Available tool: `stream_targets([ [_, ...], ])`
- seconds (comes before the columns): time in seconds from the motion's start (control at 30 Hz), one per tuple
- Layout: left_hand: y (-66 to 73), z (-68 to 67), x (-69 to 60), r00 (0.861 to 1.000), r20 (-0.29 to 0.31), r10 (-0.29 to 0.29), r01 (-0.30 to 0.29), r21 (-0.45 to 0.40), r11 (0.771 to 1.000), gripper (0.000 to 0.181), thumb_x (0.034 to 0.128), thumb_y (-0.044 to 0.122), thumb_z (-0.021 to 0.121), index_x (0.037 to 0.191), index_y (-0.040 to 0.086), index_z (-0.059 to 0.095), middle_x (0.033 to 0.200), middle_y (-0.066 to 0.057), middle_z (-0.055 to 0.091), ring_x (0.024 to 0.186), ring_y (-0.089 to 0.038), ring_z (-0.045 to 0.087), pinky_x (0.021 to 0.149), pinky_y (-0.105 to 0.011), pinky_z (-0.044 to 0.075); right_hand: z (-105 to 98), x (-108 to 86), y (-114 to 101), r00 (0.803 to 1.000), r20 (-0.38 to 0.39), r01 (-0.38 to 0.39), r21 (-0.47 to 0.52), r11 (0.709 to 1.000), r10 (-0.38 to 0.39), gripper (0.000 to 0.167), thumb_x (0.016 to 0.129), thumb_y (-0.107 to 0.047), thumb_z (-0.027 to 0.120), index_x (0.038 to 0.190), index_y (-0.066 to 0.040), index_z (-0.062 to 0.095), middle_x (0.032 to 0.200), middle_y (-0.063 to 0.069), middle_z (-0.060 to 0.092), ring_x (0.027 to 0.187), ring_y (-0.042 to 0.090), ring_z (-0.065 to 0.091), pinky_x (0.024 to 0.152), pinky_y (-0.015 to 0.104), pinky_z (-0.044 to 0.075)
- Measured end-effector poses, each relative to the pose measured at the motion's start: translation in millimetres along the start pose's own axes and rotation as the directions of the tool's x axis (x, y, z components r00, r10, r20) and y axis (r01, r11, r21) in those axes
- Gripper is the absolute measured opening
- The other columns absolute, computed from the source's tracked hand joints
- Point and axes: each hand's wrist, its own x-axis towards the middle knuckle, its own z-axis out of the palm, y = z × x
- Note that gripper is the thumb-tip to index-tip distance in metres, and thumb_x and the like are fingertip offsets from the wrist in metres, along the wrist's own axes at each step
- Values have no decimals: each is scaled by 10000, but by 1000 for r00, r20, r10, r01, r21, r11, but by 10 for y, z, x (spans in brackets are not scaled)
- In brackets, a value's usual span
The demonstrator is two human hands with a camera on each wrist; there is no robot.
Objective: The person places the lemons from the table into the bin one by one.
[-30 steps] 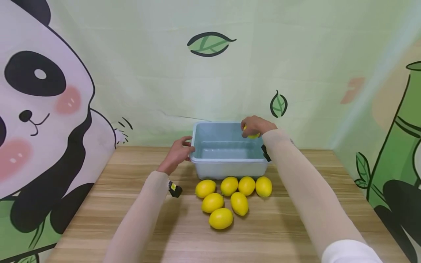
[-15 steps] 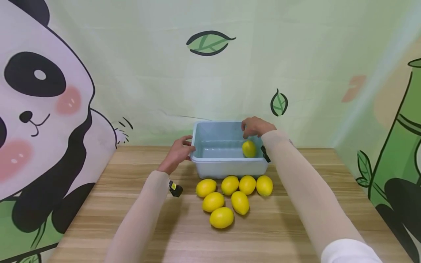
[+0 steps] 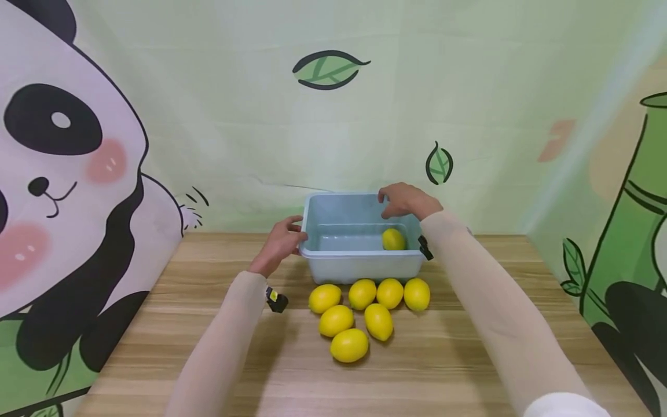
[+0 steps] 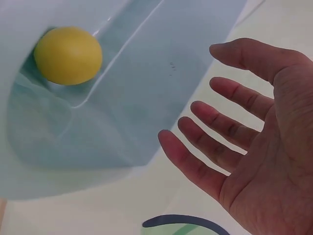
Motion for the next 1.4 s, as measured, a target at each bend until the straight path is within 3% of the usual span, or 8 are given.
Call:
stream_targets([
  [0.23,-5,-1,12,1000,0,-12,12,8,1000,630,923,174,581,1509,133,352,1391,-159,474,1139,-344,577,873,-380,581,-56,-113,-58,998,-41,44,-25,999,-45,472,887,-267,646,1323,-106,559,1415,173,522,1237,322,510,1020,478,473],
  [0.67,2,-5,15,1000,-6,-17,17,19,1000,625,930,183,577,1509,138,347,1396,-159,464,1132,-337,570,909,-395,571,-21,-362,-110,979,-174,98,-57,994,-107,474,888,-275,664,1324,-116,565,1335,133,552,1172,308,532,1032,470,465],
  [1.13,-11,6,38,1000,-4,2,-2,12,1000,618,925,184,577,1501,136,361,1391,-160,471,1121,-336,576,899,-397,575,81,-715,-214,953,-250,145,-122,982,-172,499,903,-332,645,1366,-175,546,1440,106,488,1175,319,560,909,519,518],
  [1.4,-14,8,32,1000,-3,5,-5,14,1000,619,926,185,572,1504,131,357,1392,-159,470,1116,-328,578,889,-389,578,259,-909,-234,925,-311,188,-120,975,-217,502,901,-331,655,1371,-195,544,1428,75,504,1157,290,573,823,474,551],
])
